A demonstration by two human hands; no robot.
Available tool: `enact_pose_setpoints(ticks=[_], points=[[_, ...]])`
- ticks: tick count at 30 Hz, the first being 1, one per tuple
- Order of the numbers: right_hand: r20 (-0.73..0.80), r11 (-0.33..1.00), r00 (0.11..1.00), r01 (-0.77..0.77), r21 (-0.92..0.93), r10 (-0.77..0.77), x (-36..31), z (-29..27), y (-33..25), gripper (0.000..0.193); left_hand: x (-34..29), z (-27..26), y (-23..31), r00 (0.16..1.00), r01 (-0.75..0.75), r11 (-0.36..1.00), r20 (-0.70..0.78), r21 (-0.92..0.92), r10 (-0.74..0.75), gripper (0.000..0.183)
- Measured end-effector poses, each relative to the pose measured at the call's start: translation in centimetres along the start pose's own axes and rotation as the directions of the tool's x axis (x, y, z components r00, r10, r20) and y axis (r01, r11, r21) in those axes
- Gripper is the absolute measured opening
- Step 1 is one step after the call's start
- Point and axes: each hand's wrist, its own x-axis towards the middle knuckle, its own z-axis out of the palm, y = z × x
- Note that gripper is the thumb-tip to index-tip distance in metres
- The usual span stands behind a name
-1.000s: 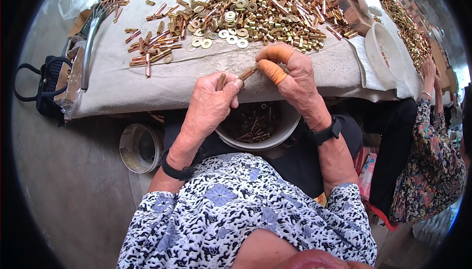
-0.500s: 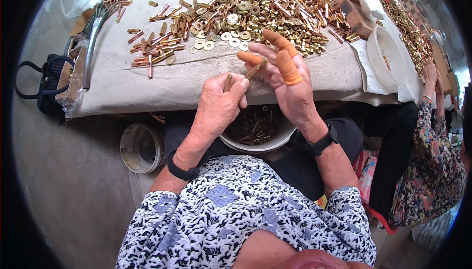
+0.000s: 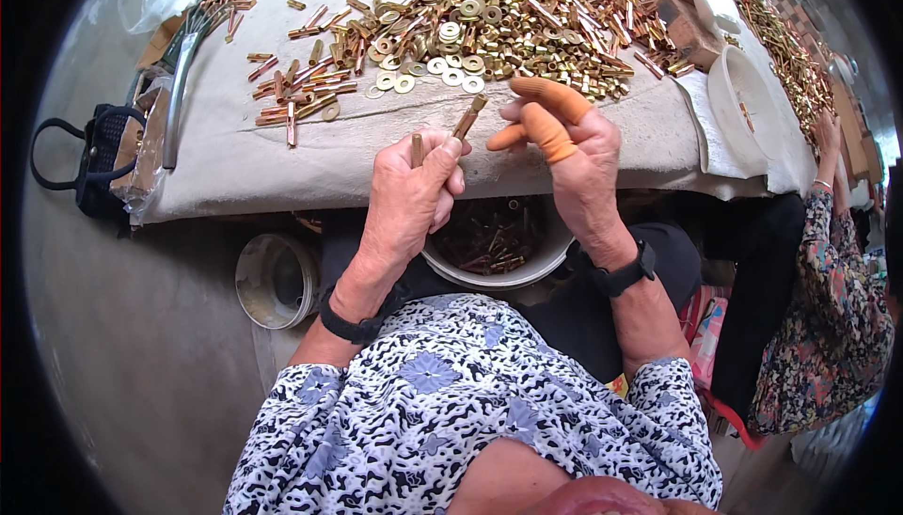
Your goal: Assembling metal pins and washers by hand and using a small rake to organize the workspace.
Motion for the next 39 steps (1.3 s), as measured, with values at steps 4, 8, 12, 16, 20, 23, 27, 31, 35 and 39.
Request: enact_pose_setpoints(ticks=[4, 8, 12, 16, 20, 23, 27, 31, 35, 39], points=[[0.05, 0.991, 0.994, 0.098, -0.086, -0.094, 0.4, 0.6, 1.2, 0.017, -0.1, 0.1, -0.4, 0.999, -0.021, 0.999, 0.043, 0.036, 0.019, 0.023], [-0.013, 0.954, 0.999, -0.033, -0.298, 0.03, 0.9, -0.6, 0.5, 0.02, -0.3, 0.1, -0.6, 0.998, -0.018, 0.997, 0.061, 0.073, 0.013, 0.023], [-0.096, 0.931, 0.995, 0.0, -0.364, -0.038, 0.7, -0.2, 0.9, 0.019, -0.2, 0.0, -0.4, 0.998, 0.014, 1.0, 0.069, 0.006, -0.014, 0.021], [-0.017, 0.953, 0.972, 0.228, -0.198, -0.236, 0.8, 0.6, 1.8, 0.022, -0.3, 0.1, -0.5, 0.998, 0.005, 1.0, 0.067, 0.003, -0.005, 0.021], [0.084, 0.913, 0.991, 0.133, -0.386, -0.109, 0.7, -1.1, 0.3, 0.024, -0.4, -0.2, -0.6, 0.992, 0.006, 1.0, 0.125, 0.026, -0.009, 0.022], [-0.002, 0.952, 0.992, 0.119, -0.282, -0.125, 0.8, -0.4, 0.7, 0.022, -0.2, -0.3, -0.5, 0.991, 0.012, 0.999, 0.136, -0.034, -0.007, 0.021], [-0.024, 0.952, 0.961, 0.268, -0.145, -0.274, 0.8, 0.4, 1.0, 0.017, -0.2, -0.6, -0.9, 0.988, -0.005, 1.0, 0.154, -0.028, 0.01, 0.021], [0.164, 0.905, 0.98, 0.168, -0.391, -0.111, 1.1, -0.9, 0.4, 0.022, -0.3, -1.0, -0.7, 0.983, 0.015, 1.0, 0.184, -0.017, -0.012, 0.022], [0.0, 0.881, 0.993, 0.104, -0.461, -0.117, 2.9, -0.4, 1.3, 0.026, -0.6, -0.8, 0.1, 0.975, 0.09, 0.975, 0.181, 0.203, -0.128, 0.025], [0.339, 0.219, 0.886, 0.416, -0.883, -0.316, 5.1, 0.4, 2.9, 0.023, -0.7, -0.8, 0.7, 0.951, 0.084, 0.942, 0.256, 0.326, -0.174, 0.034]])
